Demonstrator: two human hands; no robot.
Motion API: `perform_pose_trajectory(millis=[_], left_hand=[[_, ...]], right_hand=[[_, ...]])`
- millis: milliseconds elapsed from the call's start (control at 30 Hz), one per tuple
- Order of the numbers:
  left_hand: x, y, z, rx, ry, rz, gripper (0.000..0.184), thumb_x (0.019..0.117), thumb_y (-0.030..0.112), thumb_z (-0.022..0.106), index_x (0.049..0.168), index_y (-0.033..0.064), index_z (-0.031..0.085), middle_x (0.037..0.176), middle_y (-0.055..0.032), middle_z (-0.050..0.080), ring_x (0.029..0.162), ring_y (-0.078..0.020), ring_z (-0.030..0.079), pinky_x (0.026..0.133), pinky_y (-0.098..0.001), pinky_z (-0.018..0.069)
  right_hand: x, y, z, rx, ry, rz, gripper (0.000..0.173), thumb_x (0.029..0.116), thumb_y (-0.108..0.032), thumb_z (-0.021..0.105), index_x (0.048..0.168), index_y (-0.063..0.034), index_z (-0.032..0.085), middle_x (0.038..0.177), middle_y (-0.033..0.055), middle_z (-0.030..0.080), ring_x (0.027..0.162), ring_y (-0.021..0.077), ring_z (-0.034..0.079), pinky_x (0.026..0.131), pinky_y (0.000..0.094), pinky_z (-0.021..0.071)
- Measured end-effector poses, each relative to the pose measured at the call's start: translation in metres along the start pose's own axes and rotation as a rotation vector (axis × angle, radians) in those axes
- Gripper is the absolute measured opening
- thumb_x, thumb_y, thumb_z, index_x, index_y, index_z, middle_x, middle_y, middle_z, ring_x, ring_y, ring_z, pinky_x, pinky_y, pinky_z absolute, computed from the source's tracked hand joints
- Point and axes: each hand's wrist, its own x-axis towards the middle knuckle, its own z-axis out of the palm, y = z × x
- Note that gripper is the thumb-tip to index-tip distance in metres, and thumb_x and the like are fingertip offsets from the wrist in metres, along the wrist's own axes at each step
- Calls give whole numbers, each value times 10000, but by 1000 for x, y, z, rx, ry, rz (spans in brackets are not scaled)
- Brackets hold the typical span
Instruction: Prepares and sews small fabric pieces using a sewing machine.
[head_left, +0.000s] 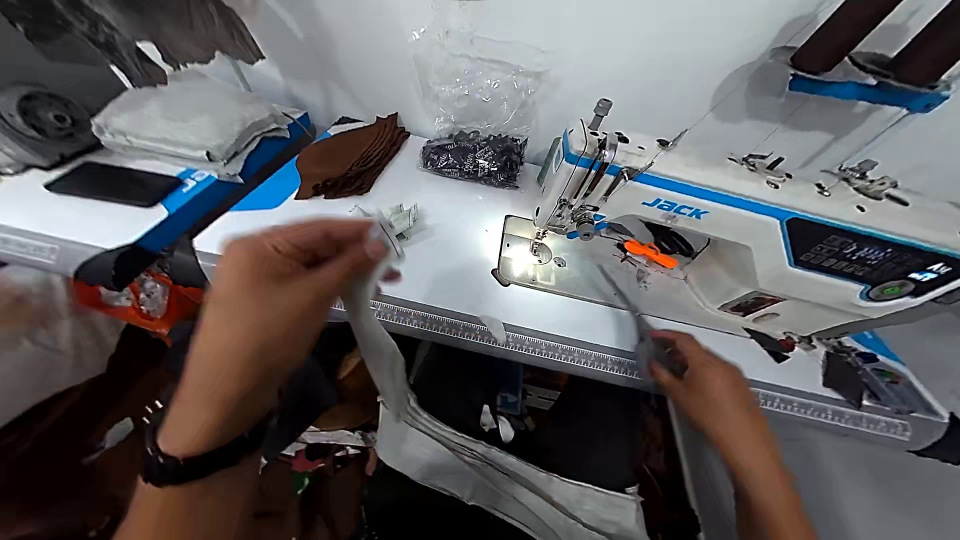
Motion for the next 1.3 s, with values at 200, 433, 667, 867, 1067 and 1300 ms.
perform_pose_trajectory(millis=[200,433,667,867,1067,1300], left_hand=[[124,-12,-8,324,-19,22,332,972,174,686,1276,44,660,1080,-50,724,905,-77,696,837,-303,586],[-3,-76,31,348,-896,153,345,985,393,618,1247,193,717,1010,79,751,850,-25,706,766,-294,628],[-161,-184,33,149,-880,-352,365,984,455,586,1124,166,758,907,57,758,774,-66,714,710,-299,618],[-159,-146,50,102,-806,-289,359,991,493,580,1154,221,748,899,103,746,791,-56,712,729,-263,620],[-174,-147,88,141,-794,-5,226,987,349,634,1118,217,762,1058,80,725,990,-70,692,875,-329,611],[-202,-158,160,276,-756,300,133,958,266,666,949,196,779,983,36,709,1016,-170,656,868,-426,538]], right_hand=[[49,29,-1,-231,84,19,220,963,-12,643,1160,4,740,1157,309,678,1073,563,631,849,777,474],[-91,31,0,293,-429,-59,255,927,-213,725,1174,-151,729,1011,-17,737,871,114,715,777,370,634],[-258,59,58,476,-149,153,118,887,-227,801,990,-171,783,973,-28,715,920,92,682,825,292,604],[-260,70,73,-21,-90,-70,146,960,-267,697,1073,-213,772,1116,30,691,1096,231,639,931,442,549],[-240,61,59,21,-126,-47,205,949,-312,673,1067,-188,785,1108,6,701,1090,193,640,937,420,548],[-204,-34,136,-52,-135,-201,243,979,-407,654,1027,-205,781,985,18,704,933,205,685,778,409,590]])
